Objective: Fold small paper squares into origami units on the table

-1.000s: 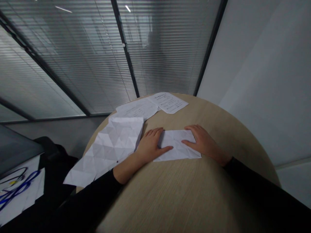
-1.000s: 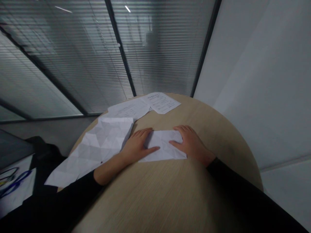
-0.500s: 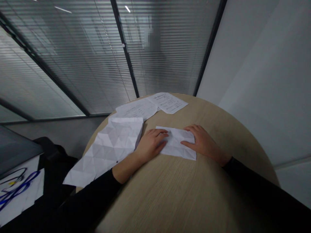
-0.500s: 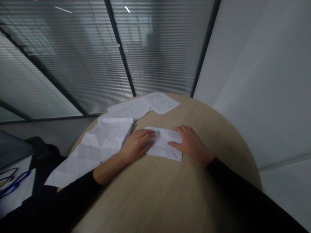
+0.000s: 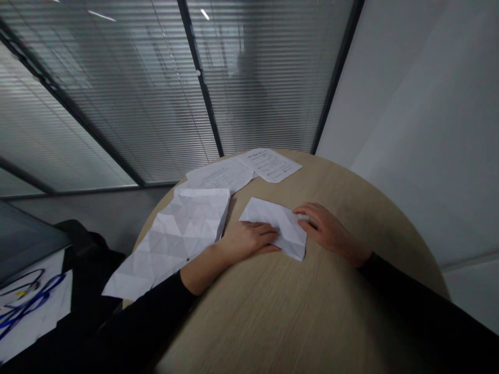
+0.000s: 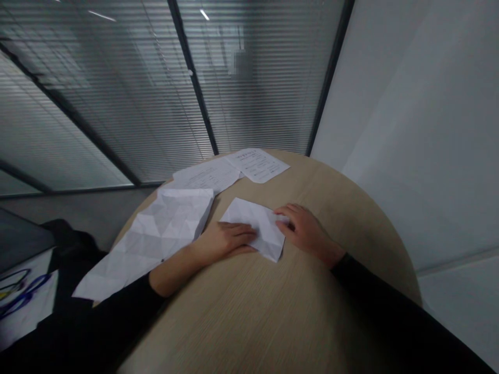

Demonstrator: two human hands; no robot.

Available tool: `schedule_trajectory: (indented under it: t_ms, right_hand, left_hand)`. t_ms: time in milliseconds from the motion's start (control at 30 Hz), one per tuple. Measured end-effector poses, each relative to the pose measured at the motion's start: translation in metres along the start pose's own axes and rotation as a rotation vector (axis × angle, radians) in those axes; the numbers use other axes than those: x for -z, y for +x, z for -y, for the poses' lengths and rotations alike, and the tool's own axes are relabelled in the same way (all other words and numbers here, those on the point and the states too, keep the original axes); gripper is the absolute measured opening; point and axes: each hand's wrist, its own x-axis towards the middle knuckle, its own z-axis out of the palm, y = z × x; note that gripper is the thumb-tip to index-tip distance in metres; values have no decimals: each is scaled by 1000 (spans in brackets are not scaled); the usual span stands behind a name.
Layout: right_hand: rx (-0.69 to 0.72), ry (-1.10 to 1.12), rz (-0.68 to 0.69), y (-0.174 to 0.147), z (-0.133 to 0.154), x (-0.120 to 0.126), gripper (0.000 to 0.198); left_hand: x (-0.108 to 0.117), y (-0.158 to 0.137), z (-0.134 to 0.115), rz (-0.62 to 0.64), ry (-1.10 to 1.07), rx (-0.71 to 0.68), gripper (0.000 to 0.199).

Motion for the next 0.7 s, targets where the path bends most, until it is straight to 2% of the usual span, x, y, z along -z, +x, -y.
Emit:
schedule_trajectory:
  t_ms: [133, 200, 267, 333, 500, 533, 600, 700]
  right_hand:
    - [130, 37, 114, -2, 2, 8, 76]
    - [173, 40, 161, -3, 4, 11, 91]
    - [174, 52, 188, -3, 6, 13, 96]
    - [107, 66, 140, -3, 7, 12, 86]
    - [-269, 181, -73, -5, -2, 3, 28]
    - [-322, 230, -88, -4, -3, 2, 25]
    - [-373, 352, -115, -2, -2, 0, 32]
    - [-403, 475, -207, 4, 7, 3, 42]
  left_hand:
    - [1, -1, -1, -16, 7, -9, 29]
    - [3, -2, -2, -68, -77, 83, 29]
    - [5, -3, -3, -167, -195, 235, 30]
    - [5, -2, -4, -286, -333, 392, 29]
    - [-4, 7, -4, -518, -747, 621, 36]
    - [-7, 9, -4, -545, -835, 651, 39]
    - [-10, 13, -5, -566, -992, 700, 45]
    - [-9, 16, -7, -498, -1163, 710, 49]
